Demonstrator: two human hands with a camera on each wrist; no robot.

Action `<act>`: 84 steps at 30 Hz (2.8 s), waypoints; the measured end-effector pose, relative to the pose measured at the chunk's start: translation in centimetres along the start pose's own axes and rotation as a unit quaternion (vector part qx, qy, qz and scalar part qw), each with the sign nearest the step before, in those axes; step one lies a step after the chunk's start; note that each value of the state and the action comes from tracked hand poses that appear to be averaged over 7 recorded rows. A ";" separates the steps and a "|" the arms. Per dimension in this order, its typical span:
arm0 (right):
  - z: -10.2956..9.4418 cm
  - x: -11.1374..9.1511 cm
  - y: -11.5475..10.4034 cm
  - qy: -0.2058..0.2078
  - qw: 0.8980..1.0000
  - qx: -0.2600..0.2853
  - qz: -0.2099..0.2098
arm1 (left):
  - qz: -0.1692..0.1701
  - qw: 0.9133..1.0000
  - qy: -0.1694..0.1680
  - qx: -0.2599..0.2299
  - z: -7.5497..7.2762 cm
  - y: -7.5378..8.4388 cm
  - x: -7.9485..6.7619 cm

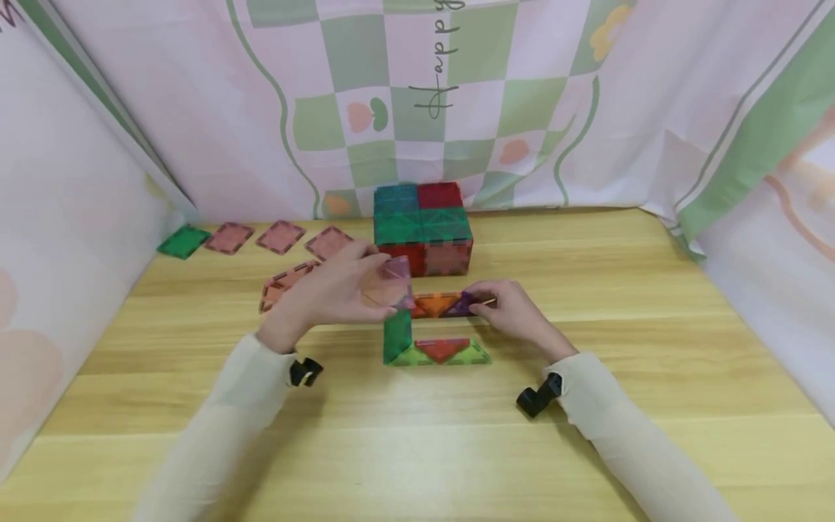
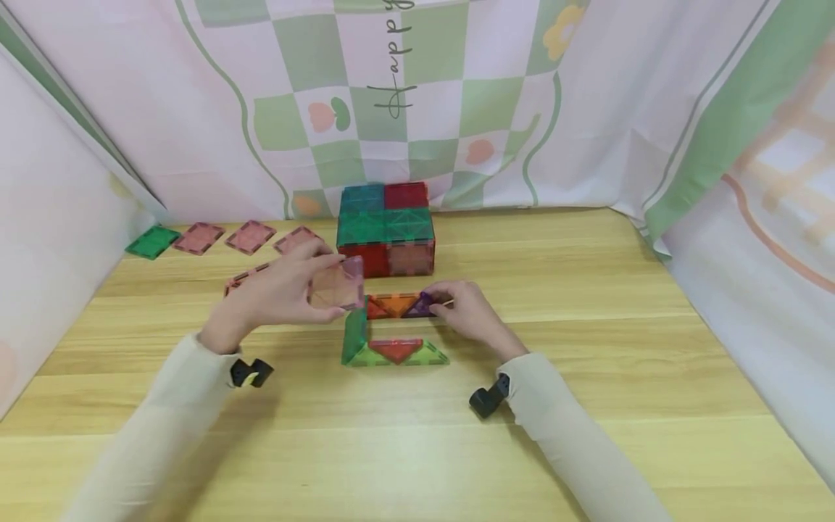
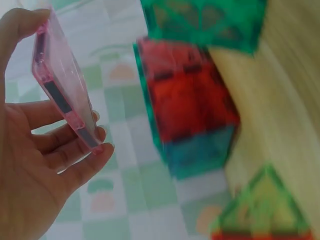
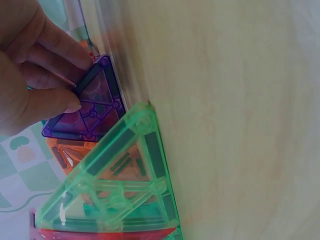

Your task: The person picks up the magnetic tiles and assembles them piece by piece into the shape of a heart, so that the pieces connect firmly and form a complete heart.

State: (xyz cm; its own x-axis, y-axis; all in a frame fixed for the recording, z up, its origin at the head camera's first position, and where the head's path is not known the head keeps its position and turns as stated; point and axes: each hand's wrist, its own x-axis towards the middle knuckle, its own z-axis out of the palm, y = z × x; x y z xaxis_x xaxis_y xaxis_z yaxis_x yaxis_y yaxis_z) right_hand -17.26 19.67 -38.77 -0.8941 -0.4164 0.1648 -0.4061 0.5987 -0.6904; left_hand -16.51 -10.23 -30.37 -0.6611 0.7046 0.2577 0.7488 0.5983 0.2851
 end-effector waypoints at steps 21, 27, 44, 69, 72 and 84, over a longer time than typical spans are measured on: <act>0.0 0.2 -0.2 -0.003 1.000 0.017 -0.008 | -0.037 0.996 -0.080 0.034 6.2 3.7 3.9; 0.1 0.2 -0.1 -0.003 1.000 0.019 -0.008 | -0.031 0.997 -0.068 0.028 6.6 3.4 3.6; 0.1 0.2 0.3 -0.007 0.999 0.029 -0.012 | -0.059 0.995 -0.079 -0.032 6.5 3.0 2.7; 0.2 0.2 0.5 -0.005 1.000 0.028 0.000 | -0.072 0.989 -0.100 -0.084 5.2 1.7 1.4; 0.2 0.1 0.6 -0.006 1.000 0.029 0.003 | -0.088 0.985 -0.112 -0.094 5.5 1.5 1.2; -0.2 -1.5 -1.5 0.052 0.999 0.010 0.012 | -0.106 0.983 -0.098 -0.114 6.3 0.7 0.3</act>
State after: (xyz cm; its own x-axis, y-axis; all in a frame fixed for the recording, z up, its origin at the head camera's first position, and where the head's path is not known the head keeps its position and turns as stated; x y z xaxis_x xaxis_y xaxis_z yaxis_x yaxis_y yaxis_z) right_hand -15.36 19.55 -37.82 -0.9190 -0.3281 0.2187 -0.3806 0.5933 -0.7094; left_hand -15.90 -7.24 -35.95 -0.7629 0.6465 -0.0058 0.5508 0.6546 0.5177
